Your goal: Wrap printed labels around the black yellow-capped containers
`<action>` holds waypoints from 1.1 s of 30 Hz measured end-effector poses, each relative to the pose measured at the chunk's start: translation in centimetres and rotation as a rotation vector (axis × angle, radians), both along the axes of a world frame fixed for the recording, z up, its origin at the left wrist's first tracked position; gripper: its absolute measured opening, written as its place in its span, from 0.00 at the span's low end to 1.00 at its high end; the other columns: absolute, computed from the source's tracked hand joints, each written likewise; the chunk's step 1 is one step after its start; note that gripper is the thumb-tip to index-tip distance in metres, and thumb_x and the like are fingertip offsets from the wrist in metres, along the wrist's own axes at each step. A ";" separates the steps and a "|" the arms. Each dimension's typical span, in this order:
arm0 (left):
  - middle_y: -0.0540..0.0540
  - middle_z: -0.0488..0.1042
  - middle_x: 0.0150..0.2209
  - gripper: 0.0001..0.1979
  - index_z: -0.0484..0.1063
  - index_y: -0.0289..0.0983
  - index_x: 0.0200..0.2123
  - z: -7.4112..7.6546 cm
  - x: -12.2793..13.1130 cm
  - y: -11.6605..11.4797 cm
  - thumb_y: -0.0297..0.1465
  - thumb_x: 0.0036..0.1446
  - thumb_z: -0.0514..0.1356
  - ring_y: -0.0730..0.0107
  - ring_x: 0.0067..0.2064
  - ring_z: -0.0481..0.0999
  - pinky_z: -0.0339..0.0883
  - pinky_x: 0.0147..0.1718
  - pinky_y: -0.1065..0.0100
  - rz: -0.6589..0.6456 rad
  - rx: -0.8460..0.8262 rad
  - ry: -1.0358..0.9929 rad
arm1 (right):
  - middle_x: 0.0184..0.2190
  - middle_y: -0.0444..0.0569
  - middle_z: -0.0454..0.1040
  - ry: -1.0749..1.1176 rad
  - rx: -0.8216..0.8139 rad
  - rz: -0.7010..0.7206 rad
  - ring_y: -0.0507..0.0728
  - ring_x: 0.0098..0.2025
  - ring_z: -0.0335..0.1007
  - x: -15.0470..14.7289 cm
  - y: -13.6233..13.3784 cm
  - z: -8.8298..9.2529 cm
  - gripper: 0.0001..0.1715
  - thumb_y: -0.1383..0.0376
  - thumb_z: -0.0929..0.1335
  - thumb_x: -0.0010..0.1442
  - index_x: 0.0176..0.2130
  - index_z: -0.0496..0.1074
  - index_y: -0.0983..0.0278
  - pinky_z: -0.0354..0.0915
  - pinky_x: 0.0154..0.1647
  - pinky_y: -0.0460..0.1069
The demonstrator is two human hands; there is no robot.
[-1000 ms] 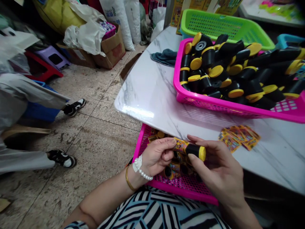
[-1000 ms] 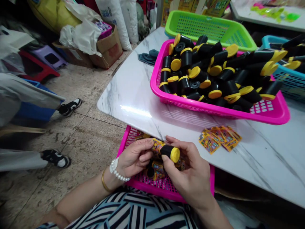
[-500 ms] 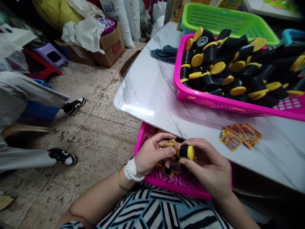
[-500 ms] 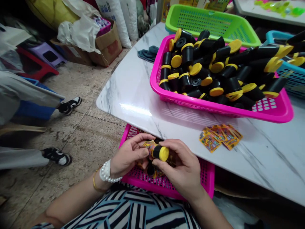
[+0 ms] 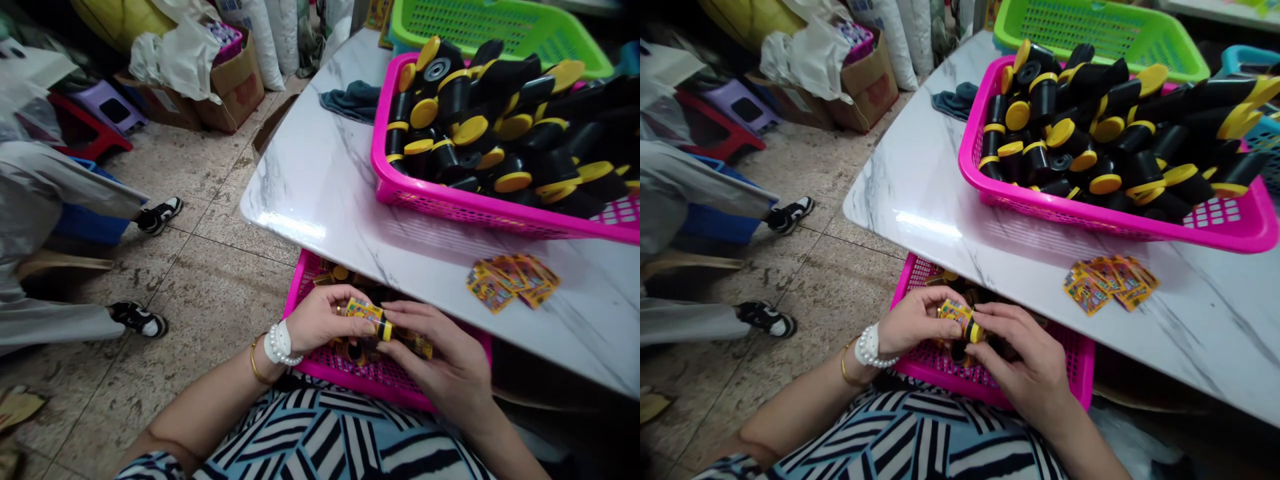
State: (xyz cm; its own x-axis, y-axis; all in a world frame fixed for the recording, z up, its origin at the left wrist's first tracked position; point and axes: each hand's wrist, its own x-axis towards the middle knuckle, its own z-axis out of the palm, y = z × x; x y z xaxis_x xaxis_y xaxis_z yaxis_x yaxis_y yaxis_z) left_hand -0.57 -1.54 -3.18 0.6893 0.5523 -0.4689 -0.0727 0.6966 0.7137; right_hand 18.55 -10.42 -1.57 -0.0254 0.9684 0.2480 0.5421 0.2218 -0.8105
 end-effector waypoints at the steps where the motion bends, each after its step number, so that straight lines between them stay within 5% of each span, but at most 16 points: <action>1: 0.49 0.77 0.29 0.21 0.76 0.33 0.39 0.0 0.3 -0.1 0.35 0.44 0.77 0.77 0.26 0.75 0.71 0.26 0.74 0.008 -0.006 -0.011 | 0.46 0.51 0.80 -0.029 0.038 0.009 0.59 0.47 0.80 0.0 0.1 0.0 0.20 0.69 0.76 0.58 0.49 0.77 0.56 0.77 0.48 0.53; 5: 0.51 0.76 0.27 0.21 0.76 0.33 0.38 0.1 1.3 -0.4 0.38 0.45 0.77 0.78 0.24 0.74 0.70 0.26 0.74 0.006 0.001 -0.076 | 0.42 0.50 0.78 -0.076 0.093 -0.041 0.57 0.42 0.80 0.1 0.2 -0.1 0.18 0.68 0.77 0.57 0.48 0.79 0.56 0.78 0.41 0.50; 12: 0.46 0.79 0.29 0.21 0.79 0.33 0.46 -1.0 0.7 -0.2 0.42 0.55 0.70 0.76 0.24 0.74 0.66 0.23 0.74 0.019 0.033 0.003 | 0.41 0.51 0.81 -0.128 0.132 -0.051 0.57 0.41 0.81 0.5 0.5 -0.8 0.18 0.70 0.74 0.59 0.49 0.80 0.55 0.79 0.42 0.51; 17: 0.42 0.83 0.41 0.11 0.82 0.37 0.43 0.8 0.9 -1.4 0.33 0.56 0.70 0.65 0.43 0.80 0.71 0.46 0.67 0.077 0.454 0.196 | 0.36 0.49 0.83 0.088 -0.034 -0.129 0.57 0.35 0.81 -0.3 0.1 -0.5 0.15 0.66 0.78 0.54 0.44 0.83 0.56 0.80 0.35 0.50; 20: 0.42 0.83 0.42 0.11 0.82 0.37 0.43 1.4 1.3 -2.0 0.35 0.59 0.68 0.62 0.44 0.80 0.70 0.47 0.66 0.062 0.592 0.263 | 0.38 0.49 0.82 0.285 -0.151 -0.219 0.57 0.34 0.81 -0.5 -0.6 -0.8 0.14 0.65 0.78 0.55 0.43 0.83 0.56 0.80 0.32 0.49; 26: 0.45 0.78 0.35 0.27 0.70 0.36 0.56 -0.1 1.3 -1.3 0.45 0.60 0.64 0.71 0.29 0.75 0.66 0.27 0.71 -0.079 0.259 0.107 | 0.40 0.50 0.82 0.152 -0.046 -0.222 0.57 0.39 0.81 0.5 -1.3 -1.3 0.20 0.68 0.79 0.53 0.46 0.82 0.56 0.79 0.38 0.50; 29: 0.50 0.74 0.29 0.23 0.73 0.34 0.48 -0.3 1.0 -0.9 0.45 0.58 0.67 0.76 0.24 0.69 0.61 0.24 0.74 -0.098 0.156 0.105 | 0.38 0.51 0.83 0.133 -0.047 -0.195 0.58 0.37 0.81 0.5 -1.0 -1.5 0.17 0.68 0.79 0.51 0.43 0.83 0.57 0.80 0.38 0.52; 33: 0.49 0.75 0.31 0.19 0.75 0.34 0.41 -0.5 0.9 -0.7 0.41 0.53 0.71 0.76 0.29 0.71 0.64 0.28 0.74 -0.011 0.249 0.108 | 0.34 0.49 0.84 0.485 -0.293 -0.307 0.57 0.32 0.82 -0.4 -0.6 -2.6 0.14 0.61 0.81 0.49 0.37 0.84 0.59 0.81 0.32 0.50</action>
